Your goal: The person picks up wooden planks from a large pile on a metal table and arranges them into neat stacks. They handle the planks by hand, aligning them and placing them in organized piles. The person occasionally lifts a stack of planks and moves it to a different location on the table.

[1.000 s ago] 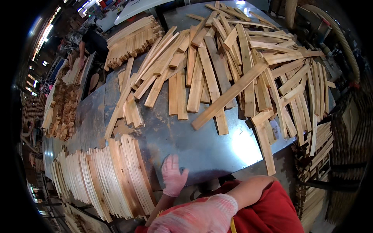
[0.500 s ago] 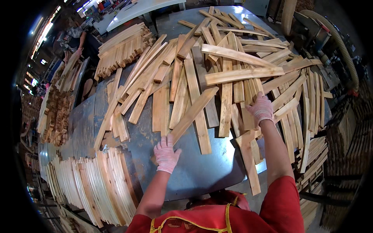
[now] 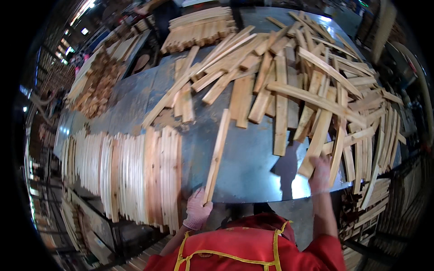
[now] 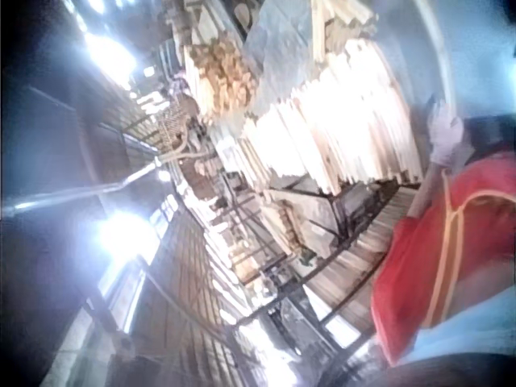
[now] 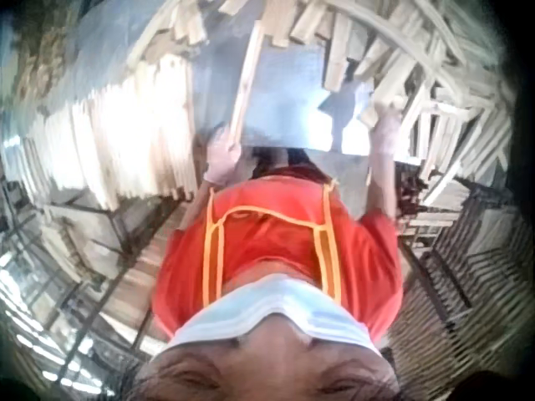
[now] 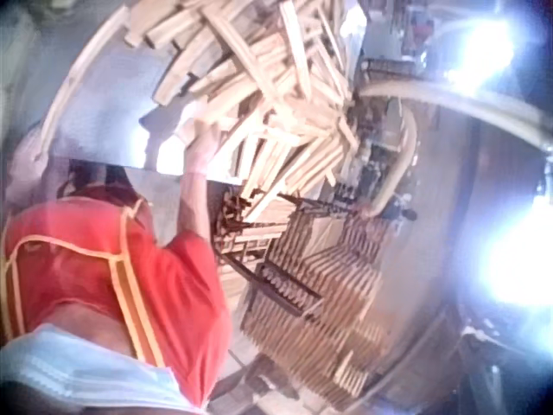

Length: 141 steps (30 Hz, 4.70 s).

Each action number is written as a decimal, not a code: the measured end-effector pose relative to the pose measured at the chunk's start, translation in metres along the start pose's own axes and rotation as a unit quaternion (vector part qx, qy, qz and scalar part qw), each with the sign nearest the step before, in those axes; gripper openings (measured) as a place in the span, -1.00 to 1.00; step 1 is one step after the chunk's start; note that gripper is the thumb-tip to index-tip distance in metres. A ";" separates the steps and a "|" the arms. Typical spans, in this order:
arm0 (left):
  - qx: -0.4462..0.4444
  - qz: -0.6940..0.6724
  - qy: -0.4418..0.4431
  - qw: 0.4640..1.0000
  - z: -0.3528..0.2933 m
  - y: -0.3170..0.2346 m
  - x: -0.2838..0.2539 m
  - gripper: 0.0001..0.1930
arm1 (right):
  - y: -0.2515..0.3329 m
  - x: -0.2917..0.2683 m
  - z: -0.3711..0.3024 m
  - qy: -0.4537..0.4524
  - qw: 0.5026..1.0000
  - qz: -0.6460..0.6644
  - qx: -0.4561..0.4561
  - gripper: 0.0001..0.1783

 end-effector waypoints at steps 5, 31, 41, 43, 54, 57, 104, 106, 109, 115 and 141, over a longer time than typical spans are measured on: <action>-0.058 0.285 -0.094 0.952 -0.047 0.104 -0.021 -0.25 | -0.112 0.004 -0.094 0.099 0.989 0.072 0.084 -0.45; 0.122 -0.051 0.283 0.950 0.038 -0.098 0.090 -0.08 | -0.023 -0.011 -0.008 0.131 0.962 -0.237 0.023 0.14; -0.176 -0.354 0.202 0.896 -0.019 -0.062 0.041 -0.26 | -0.188 0.095 -0.101 0.466 0.733 -0.472 0.149 0.02; -0.182 -0.325 0.212 0.904 -0.027 -0.042 0.021 -0.20 | -0.210 0.104 -0.095 0.405 0.825 -0.337 0.205 -0.18; -0.054 -0.052 -0.083 0.994 -0.111 0.107 -0.083 -0.25 | -0.270 0.218 -0.170 0.379 0.717 -0.561 0.165 -0.28; -0.084 0.036 -0.184 0.979 -0.114 0.166 -0.115 -0.48 | -0.290 0.265 -0.185 0.494 0.583 -0.644 0.047 0.01; 0.126 0.187 0.112 0.968 0.024 -0.115 0.047 -0.07 | 0.077 -0.042 0.080 0.005 0.888 -0.455 -0.064 0.14; 0.139 0.090 0.145 0.976 0.016 -0.133 0.049 -0.06 | 0.064 0.003 0.013 0.086 0.972 -0.211 -0.055 0.15; 0.127 -0.107 0.186 0.968 0.010 -0.127 0.063 -0.01 | 0.018 0.072 -0.041 0.142 0.974 -0.177 0.002 0.13; -0.099 -0.316 0.235 0.914 -0.025 -0.095 0.036 0.08 | -0.132 0.184 -0.061 0.217 0.963 -0.025 0.160 -0.03; -0.177 0.434 -0.014 0.883 0.006 0.051 0.022 -0.01 | 0.074 -0.037 0.185 -0.129 0.848 -0.472 -0.206 -0.30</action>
Point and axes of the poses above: each hand's wrist, its own z-axis towards the middle knuckle, its own x-axis out of the palm, y = z × x, the point moved 3 cm from there along z, towards the middle knuckle, and after that the axes turned 6 degrees about z, right-handed, at the moved point
